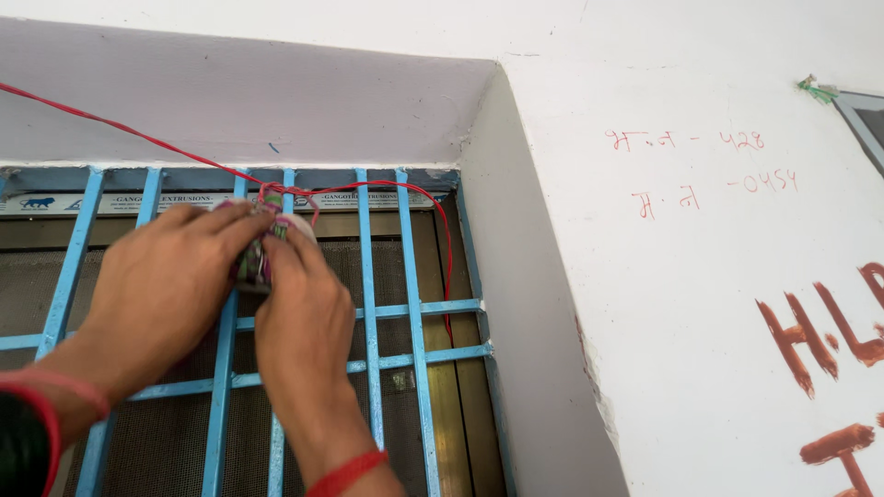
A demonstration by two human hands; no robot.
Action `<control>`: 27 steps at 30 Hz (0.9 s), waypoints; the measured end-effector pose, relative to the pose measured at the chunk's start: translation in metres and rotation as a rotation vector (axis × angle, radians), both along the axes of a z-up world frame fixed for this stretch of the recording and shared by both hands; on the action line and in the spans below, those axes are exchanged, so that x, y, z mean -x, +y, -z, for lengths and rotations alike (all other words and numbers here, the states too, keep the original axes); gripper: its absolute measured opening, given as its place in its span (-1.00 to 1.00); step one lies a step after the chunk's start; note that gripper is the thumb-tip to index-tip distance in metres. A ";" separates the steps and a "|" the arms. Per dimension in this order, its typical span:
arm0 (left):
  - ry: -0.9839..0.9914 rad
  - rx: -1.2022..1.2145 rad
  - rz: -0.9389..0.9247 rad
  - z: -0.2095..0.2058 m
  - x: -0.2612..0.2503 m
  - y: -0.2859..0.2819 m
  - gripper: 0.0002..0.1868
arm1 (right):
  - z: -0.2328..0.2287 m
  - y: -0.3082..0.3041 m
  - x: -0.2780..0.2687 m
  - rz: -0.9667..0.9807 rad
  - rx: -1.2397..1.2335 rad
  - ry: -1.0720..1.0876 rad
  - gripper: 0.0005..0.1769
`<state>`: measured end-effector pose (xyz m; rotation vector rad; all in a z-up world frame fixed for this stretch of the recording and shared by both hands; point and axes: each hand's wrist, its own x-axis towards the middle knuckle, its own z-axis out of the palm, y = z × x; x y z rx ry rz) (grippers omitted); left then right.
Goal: The person wipes a blue window grill and the window pane using a patterned cloth by hand.
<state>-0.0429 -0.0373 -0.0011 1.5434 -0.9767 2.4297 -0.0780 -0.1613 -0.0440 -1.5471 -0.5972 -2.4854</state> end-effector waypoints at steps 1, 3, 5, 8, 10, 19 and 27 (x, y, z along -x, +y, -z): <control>0.020 0.003 -0.027 -0.007 0.004 -0.001 -0.51 | -0.009 -0.001 0.000 -0.005 0.000 -0.003 -0.51; 0.078 0.024 -0.070 -0.016 0.010 -0.003 -0.48 | -0.018 -0.002 0.001 -0.033 -0.002 -0.005 -0.52; 0.086 0.036 -0.060 -0.015 0.012 -0.004 -0.46 | -0.019 -0.002 0.001 -0.082 -0.007 0.002 -0.55; 0.013 0.022 0.017 -0.001 0.008 -0.004 -0.44 | -0.002 0.005 0.002 -0.079 -0.012 -0.043 -0.61; -0.037 -0.016 0.040 0.013 0.004 0.003 -0.42 | 0.012 0.015 0.004 -0.046 -0.096 0.041 -0.62; -0.153 0.015 -0.151 0.019 0.002 0.098 -0.41 | 0.013 0.093 0.000 -0.072 0.084 0.027 -0.61; 0.191 0.048 -0.170 0.046 -0.081 0.216 -0.37 | 0.004 0.194 -0.067 0.070 0.272 0.281 -0.60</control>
